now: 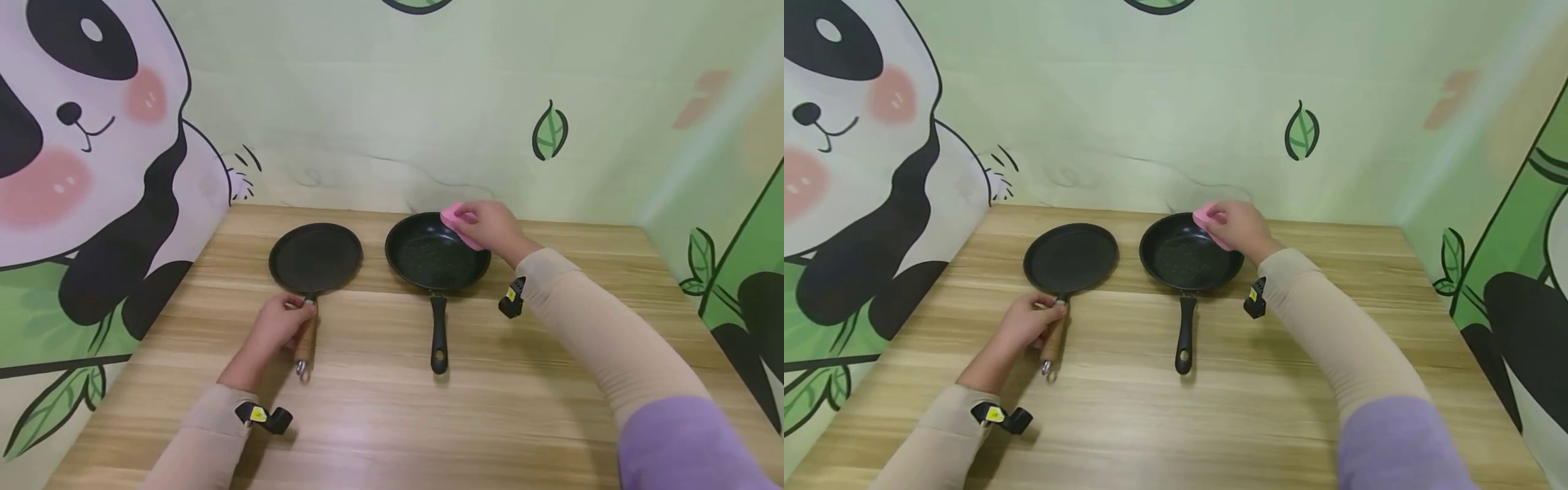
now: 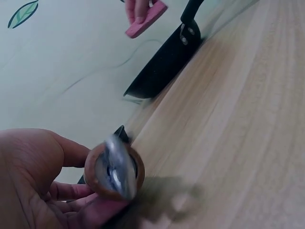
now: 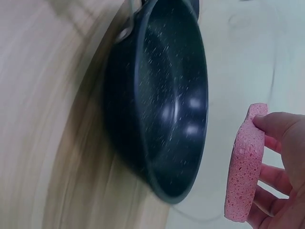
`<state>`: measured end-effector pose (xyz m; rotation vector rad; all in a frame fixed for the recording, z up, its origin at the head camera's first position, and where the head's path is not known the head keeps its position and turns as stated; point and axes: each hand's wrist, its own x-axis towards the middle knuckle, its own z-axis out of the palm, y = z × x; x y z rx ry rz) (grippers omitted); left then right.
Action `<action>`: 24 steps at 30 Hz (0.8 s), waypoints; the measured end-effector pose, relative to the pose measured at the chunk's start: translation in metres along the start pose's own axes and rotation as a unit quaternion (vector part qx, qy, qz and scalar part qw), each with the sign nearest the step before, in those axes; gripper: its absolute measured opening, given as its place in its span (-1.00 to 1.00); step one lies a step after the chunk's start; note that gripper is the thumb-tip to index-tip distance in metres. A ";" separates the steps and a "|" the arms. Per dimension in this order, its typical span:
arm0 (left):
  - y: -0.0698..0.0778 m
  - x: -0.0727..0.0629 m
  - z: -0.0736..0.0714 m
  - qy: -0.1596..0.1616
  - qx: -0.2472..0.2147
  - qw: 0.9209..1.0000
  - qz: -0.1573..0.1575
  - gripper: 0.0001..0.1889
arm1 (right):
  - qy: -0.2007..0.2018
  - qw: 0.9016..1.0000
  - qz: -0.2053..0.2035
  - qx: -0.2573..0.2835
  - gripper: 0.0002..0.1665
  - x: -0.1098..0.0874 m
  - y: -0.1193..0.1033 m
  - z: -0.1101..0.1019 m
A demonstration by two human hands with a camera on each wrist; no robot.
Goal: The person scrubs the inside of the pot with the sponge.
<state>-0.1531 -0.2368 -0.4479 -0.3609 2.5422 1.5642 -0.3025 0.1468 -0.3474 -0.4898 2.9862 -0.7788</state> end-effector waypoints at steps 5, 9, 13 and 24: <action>0.001 0.003 -0.006 0.014 0.016 1.000 -0.004 -0.58 | 0.007 1.000 0.005 -0.001 -0.54 -0.005 0.014 -0.001; 0.004 0.006 -0.008 0.017 0.020 1.000 -0.006 -0.60 | 0.012 1.000 0.001 -0.012 -0.52 -0.008 0.022 -0.001; 0.004 0.010 -0.008 0.021 0.013 1.000 -0.009 -0.61 | 0.012 1.000 0.003 -0.022 -0.49 -0.010 0.028 -0.001; 0.007 0.020 -0.012 0.037 0.026 0.999 -0.006 -0.58 | 0.022 0.999 0.010 -0.028 -0.48 -0.013 0.040 -0.003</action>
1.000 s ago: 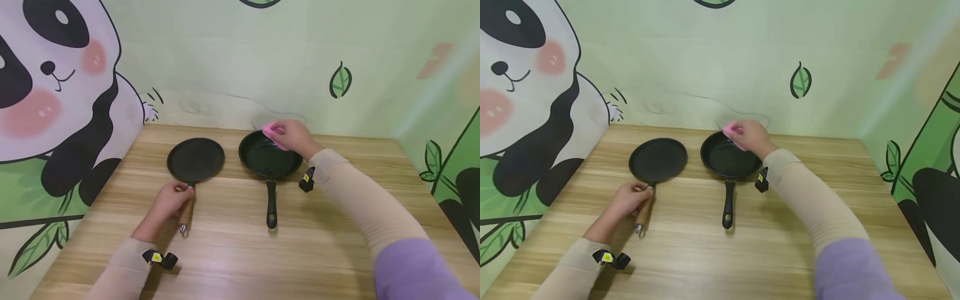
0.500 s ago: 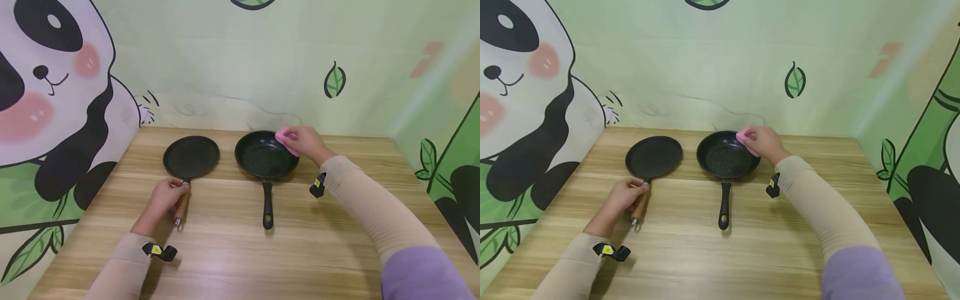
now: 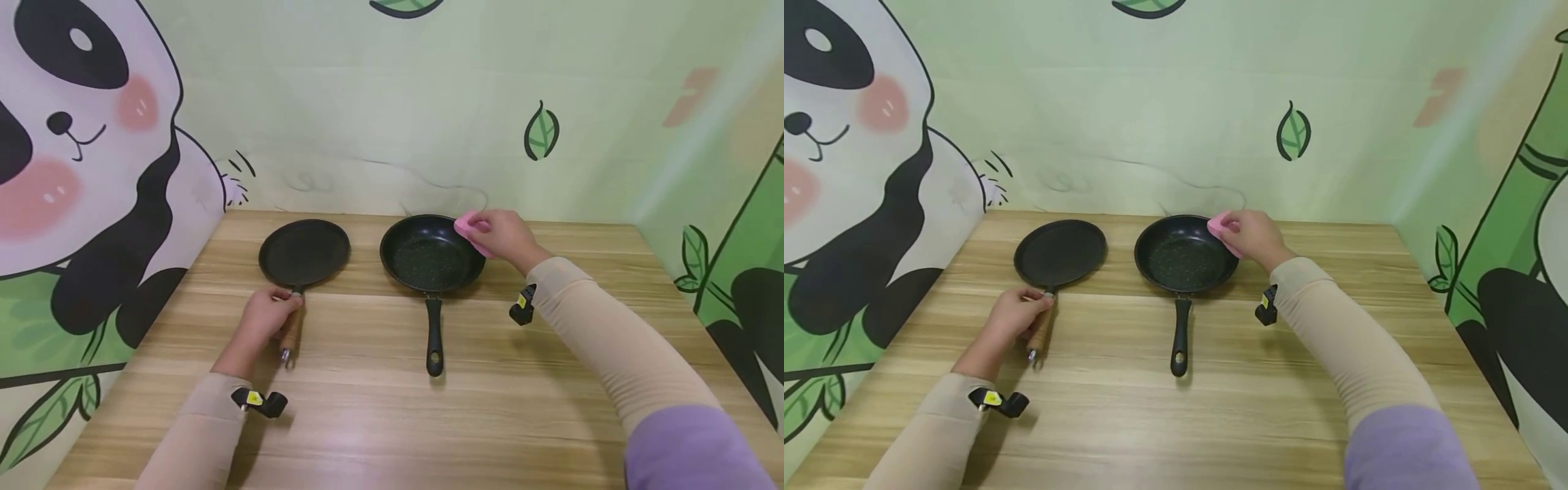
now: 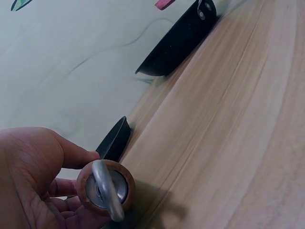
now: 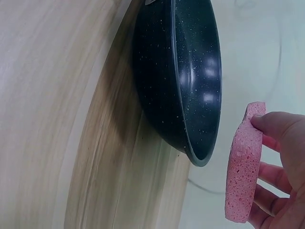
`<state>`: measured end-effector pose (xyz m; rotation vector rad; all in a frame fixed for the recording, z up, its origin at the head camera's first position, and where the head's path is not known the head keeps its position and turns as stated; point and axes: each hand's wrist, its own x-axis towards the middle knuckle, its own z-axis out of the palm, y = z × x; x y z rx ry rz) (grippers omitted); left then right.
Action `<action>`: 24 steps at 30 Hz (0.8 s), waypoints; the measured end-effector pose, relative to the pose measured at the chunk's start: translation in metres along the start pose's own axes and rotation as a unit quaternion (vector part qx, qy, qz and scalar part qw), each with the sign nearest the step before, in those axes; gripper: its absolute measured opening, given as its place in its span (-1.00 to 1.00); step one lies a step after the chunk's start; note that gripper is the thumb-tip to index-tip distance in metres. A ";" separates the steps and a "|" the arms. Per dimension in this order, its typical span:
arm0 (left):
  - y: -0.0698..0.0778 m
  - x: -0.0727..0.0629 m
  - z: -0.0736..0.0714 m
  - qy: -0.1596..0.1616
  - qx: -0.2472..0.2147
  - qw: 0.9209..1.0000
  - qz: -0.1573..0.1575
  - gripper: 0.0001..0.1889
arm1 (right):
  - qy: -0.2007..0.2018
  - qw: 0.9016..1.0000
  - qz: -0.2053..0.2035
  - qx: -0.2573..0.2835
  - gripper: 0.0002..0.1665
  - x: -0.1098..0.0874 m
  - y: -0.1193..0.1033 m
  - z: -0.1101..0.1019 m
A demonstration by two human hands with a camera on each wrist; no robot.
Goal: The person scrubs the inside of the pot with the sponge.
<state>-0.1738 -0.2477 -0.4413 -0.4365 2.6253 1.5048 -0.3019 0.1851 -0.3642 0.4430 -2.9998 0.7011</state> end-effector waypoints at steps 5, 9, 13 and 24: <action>0.000 0.002 -0.001 0.011 0.028 1.000 0.006 -0.58 | 0.001 1.000 -0.001 -0.003 -0.49 -0.001 0.000 -0.002; 0.007 -0.003 0.002 0.025 0.120 0.991 0.043 -0.55 | -0.002 1.000 -0.001 -0.003 -0.51 -0.001 0.002 -0.003; 0.025 -0.016 0.013 0.071 0.242 0.963 0.095 -0.48 | -0.001 1.000 0.000 0.001 -0.52 0.000 0.004 -0.004; 0.071 -0.036 0.084 -0.031 -0.016 0.991 0.129 -0.54 | -0.013 1.000 0.007 0.000 -0.51 0.004 0.008 -0.005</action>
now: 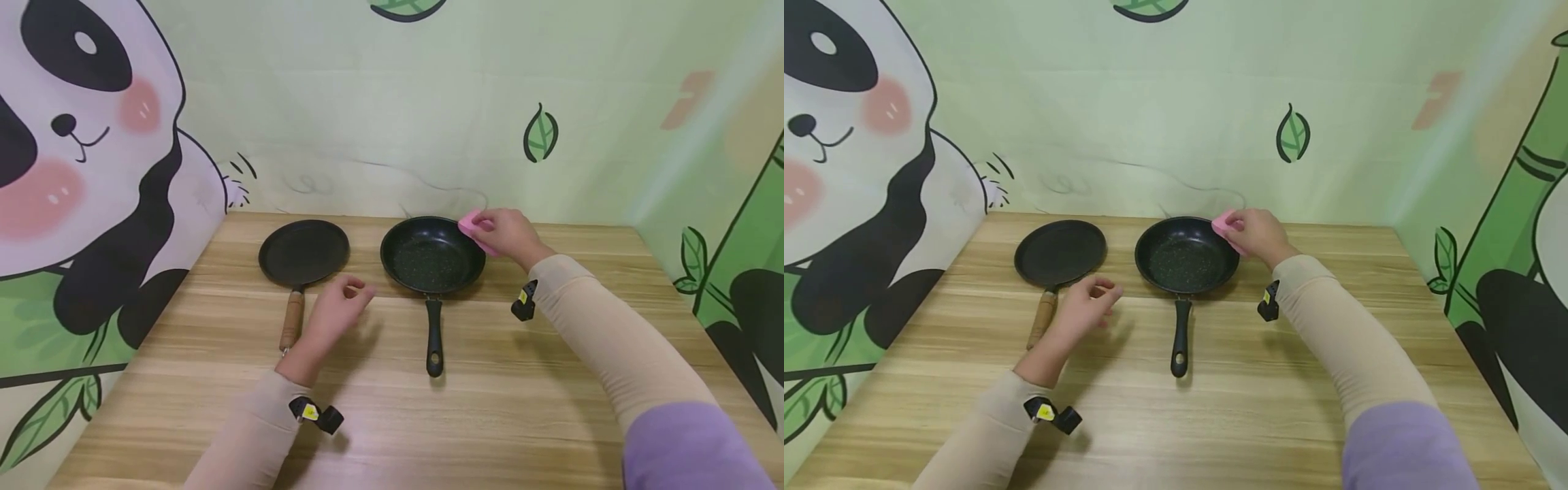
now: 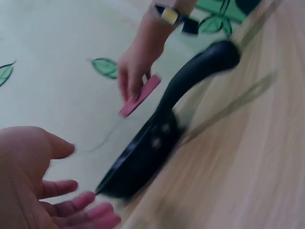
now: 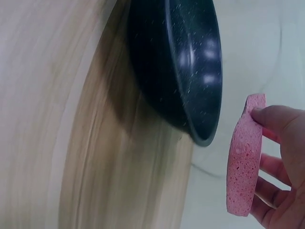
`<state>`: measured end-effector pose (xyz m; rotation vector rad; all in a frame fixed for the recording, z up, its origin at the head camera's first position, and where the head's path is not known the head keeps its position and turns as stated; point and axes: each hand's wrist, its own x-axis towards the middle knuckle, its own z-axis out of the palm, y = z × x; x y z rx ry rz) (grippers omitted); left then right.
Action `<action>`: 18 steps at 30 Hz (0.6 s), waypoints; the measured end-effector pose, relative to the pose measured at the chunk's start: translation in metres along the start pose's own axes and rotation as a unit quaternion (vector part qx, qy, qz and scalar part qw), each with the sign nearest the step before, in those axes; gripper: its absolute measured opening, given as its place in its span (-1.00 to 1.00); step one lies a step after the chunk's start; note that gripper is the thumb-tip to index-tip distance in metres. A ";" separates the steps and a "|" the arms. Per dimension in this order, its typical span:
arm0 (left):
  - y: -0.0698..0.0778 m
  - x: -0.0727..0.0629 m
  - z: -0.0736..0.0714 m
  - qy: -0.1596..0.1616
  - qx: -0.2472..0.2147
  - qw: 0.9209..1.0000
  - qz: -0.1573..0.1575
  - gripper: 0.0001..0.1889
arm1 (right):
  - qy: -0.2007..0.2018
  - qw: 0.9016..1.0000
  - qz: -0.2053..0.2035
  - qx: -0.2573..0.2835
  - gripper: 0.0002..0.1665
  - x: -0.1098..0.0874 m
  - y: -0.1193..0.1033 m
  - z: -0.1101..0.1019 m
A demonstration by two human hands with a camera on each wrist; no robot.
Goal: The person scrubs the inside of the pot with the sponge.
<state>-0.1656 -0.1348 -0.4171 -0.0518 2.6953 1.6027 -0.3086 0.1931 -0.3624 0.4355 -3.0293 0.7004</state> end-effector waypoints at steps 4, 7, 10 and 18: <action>0.006 0.001 0.033 -0.034 -0.177 0.982 -0.054 -0.62 | -0.009 1.000 0.005 0.003 -0.54 0.001 0.010 0.002; 0.009 0.000 0.052 -0.059 -0.257 0.960 -0.097 -0.59 | -0.010 1.000 0.002 0.006 -0.55 0.002 0.015 0.004; 0.014 -0.002 0.067 -0.097 -0.314 0.935 -0.134 -0.51 | -0.012 1.000 -0.001 0.010 -0.55 0.003 0.021 0.006; 0.011 -0.003 0.093 -0.249 -0.362 0.886 -0.147 -0.57 | -0.039 0.999 -0.009 0.028 -0.58 0.002 0.035 0.013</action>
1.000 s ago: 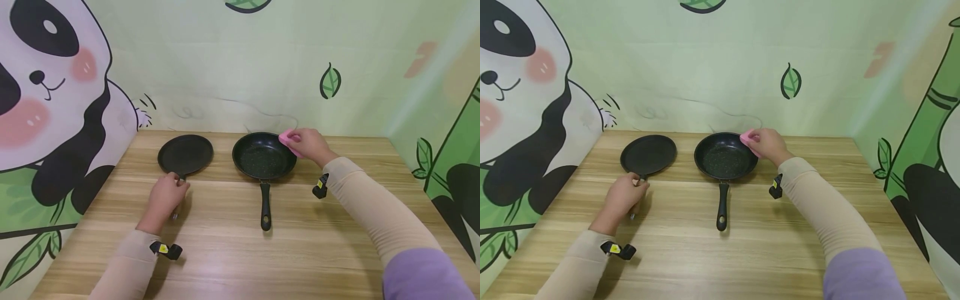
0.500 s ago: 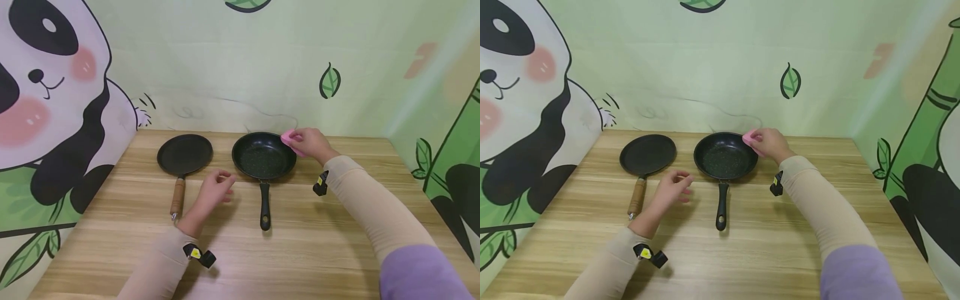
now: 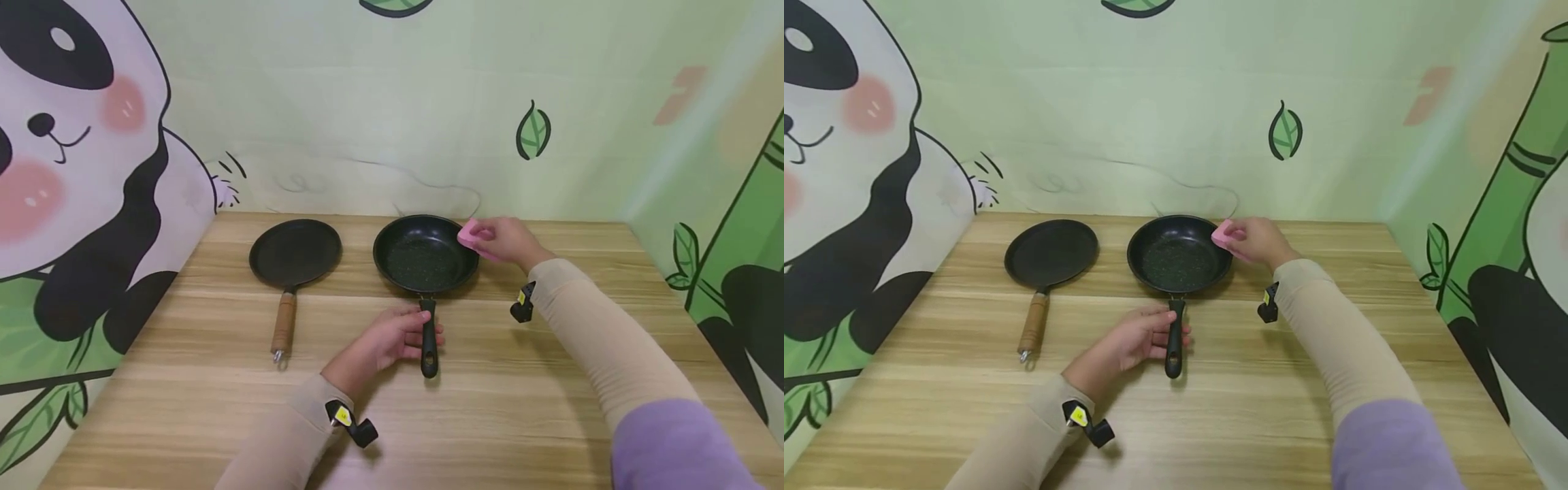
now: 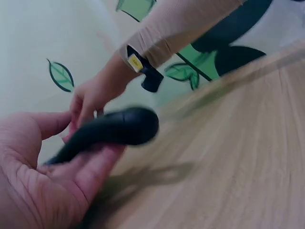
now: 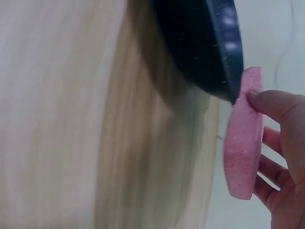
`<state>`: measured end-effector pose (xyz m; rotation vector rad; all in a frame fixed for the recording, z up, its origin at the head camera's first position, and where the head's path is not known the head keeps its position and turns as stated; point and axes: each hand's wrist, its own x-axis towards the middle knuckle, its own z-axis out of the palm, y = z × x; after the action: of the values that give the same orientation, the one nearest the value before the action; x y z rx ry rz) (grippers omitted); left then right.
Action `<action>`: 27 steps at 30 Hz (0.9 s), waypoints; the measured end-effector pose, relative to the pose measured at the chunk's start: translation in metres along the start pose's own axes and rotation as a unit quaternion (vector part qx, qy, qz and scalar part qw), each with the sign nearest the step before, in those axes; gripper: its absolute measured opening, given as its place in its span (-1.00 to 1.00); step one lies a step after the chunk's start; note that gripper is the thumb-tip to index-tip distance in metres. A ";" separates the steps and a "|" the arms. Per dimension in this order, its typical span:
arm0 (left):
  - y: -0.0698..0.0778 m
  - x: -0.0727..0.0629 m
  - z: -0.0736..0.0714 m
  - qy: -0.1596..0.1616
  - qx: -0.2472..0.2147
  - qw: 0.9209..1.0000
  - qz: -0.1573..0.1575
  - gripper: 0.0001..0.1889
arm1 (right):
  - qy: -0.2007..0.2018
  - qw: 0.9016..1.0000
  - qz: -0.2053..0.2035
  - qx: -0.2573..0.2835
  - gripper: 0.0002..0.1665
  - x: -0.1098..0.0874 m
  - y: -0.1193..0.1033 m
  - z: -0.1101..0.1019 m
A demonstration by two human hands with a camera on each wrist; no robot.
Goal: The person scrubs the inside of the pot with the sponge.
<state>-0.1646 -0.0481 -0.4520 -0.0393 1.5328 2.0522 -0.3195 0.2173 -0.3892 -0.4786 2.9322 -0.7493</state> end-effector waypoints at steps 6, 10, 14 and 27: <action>-0.008 0.004 0.000 -0.028 -0.009 0.999 0.023 -0.52 | -0.002 0.999 -0.042 -0.002 -0.64 -0.006 0.005 0.005; -0.008 0.003 -0.002 -0.026 -0.008 0.999 0.038 -0.50 | -0.009 0.997 -0.073 0.003 -0.65 -0.018 0.002 0.007; -0.011 0.003 -0.006 -0.027 -0.012 0.999 0.045 -0.48 | 0.007 0.993 -0.121 -0.014 -0.68 -0.035 -0.002 0.014; -0.017 0.007 -0.011 -0.033 -0.046 0.997 0.050 -0.72 | -0.034 0.961 -0.256 -0.101 -0.66 -0.051 -0.065 0.048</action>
<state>-0.1656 -0.0517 -0.4727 0.0713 1.4266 2.1785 -0.2454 0.1573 -0.4003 -1.2865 2.8485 -0.4520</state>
